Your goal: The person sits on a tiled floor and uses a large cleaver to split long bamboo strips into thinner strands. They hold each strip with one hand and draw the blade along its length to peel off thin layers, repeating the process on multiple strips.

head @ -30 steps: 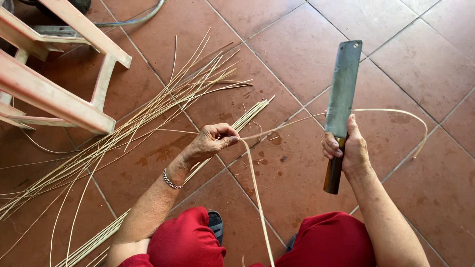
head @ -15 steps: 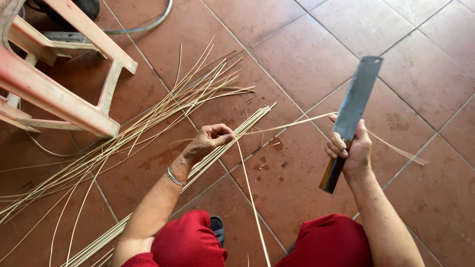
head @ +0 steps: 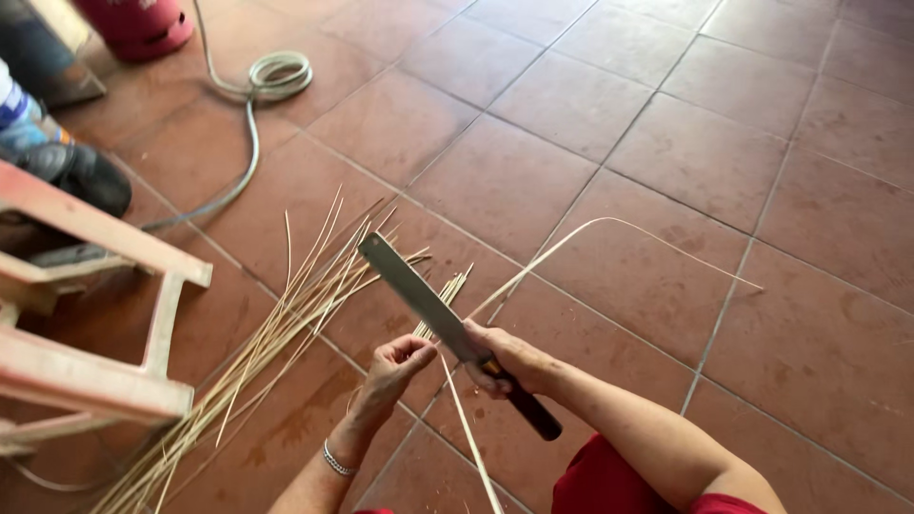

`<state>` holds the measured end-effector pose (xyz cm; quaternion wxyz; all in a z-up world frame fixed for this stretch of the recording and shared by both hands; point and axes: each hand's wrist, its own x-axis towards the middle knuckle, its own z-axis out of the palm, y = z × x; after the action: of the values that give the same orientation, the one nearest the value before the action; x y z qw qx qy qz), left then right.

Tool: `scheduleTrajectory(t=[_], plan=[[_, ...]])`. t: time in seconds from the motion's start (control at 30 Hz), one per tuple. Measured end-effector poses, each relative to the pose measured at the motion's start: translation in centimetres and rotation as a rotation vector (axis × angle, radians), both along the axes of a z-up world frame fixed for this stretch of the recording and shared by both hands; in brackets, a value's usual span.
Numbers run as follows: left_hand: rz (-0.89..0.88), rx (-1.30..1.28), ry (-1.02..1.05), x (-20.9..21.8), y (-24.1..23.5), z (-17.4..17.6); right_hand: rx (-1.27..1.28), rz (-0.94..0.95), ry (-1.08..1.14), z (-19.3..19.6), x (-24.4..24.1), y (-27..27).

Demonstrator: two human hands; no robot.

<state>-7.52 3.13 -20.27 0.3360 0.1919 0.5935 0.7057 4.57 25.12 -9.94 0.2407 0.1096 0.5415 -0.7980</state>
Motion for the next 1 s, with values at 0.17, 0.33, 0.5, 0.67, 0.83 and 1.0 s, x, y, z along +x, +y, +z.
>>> scheduleTrajectory(t=[0.17, 0.33, 0.5, 0.67, 0.83, 1.0], plan=[[0.014, 0.095, -0.040, -1.1, 0.3, -1.3, -0.107, 0.047, 0.063, 0.0, -0.4, 0.7], [-0.078, 0.132, -0.078, -2.1, 0.0, -0.5, -0.246, 0.029, 0.013, -1.1, -1.4, 2.2], [-0.124, 0.064, -0.062, -2.8, 0.1, -0.1, -0.197, -0.036, -0.047, -3.1, -2.2, 2.7], [-0.123, 0.047, -0.094, -3.6, -0.4, -1.5, -0.186, -0.052, -0.066, -5.3, -3.5, 3.2], [-0.149, 0.008, -0.058, -4.3, -0.6, -2.9, -0.146, -0.050, -0.129, -7.8, -4.9, 3.6], [-0.137, -0.015, -0.089, -4.6, -1.1, -4.5, -0.118, -0.050, -0.154, -10.3, -5.8, 4.9]])
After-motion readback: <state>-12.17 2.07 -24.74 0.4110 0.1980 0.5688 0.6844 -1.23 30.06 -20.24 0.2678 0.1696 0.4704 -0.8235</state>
